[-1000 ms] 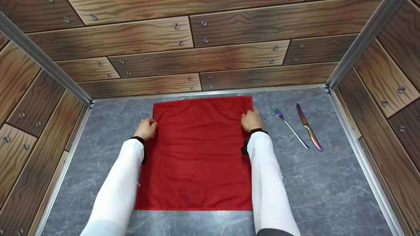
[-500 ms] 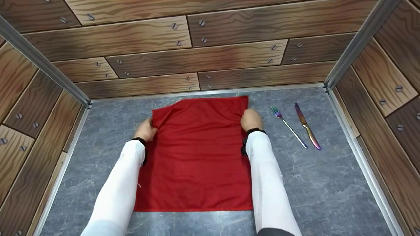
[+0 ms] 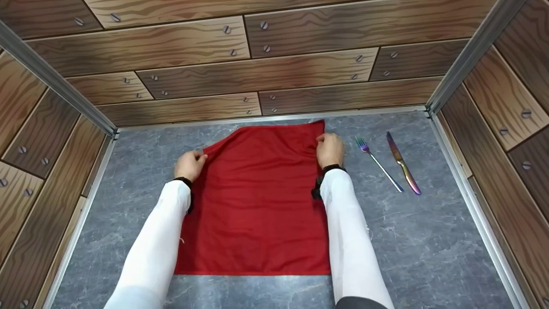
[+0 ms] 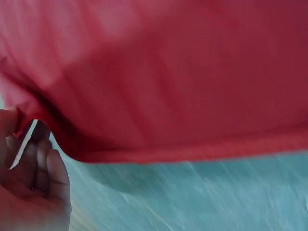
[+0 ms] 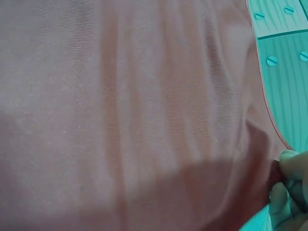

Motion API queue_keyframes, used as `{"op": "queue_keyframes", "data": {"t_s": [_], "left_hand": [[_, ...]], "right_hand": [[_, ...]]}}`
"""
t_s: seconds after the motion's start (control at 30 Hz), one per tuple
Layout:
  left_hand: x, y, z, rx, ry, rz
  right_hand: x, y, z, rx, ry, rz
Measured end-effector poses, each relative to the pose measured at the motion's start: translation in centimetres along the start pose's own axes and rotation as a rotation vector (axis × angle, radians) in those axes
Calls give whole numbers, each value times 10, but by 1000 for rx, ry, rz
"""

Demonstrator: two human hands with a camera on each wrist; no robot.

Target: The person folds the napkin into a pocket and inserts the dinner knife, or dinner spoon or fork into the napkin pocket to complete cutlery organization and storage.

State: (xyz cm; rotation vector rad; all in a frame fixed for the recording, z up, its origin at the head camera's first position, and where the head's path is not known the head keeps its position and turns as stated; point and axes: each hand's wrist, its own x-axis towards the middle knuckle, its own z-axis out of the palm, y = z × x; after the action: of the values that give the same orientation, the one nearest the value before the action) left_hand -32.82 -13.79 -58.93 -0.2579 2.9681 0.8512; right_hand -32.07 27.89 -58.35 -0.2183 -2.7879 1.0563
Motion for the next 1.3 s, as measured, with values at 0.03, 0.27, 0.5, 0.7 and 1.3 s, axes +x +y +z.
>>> {"op": "queue_keyframes", "data": {"t_s": [0.03, 0.27, 0.5, 0.7, 1.3], "left_hand": [[0, 1, 0, -38, 16, -2], [4, 9, -1, -264, -14, 18], [9, 14, -6, -381, -55, 3], [7, 20, -12, -554, 47, -51], [-5, 19, 24, 196, -17, 260]], "right_hand": [[0, 0, 0, -5, -13, -7], [5, 1, 0, -37, -115, -39], [7, -9, 1, -37, 49, -99], [9, -17, -4, 66, 109, -30], [7, -17, -3, 76, 72, -23]]}}
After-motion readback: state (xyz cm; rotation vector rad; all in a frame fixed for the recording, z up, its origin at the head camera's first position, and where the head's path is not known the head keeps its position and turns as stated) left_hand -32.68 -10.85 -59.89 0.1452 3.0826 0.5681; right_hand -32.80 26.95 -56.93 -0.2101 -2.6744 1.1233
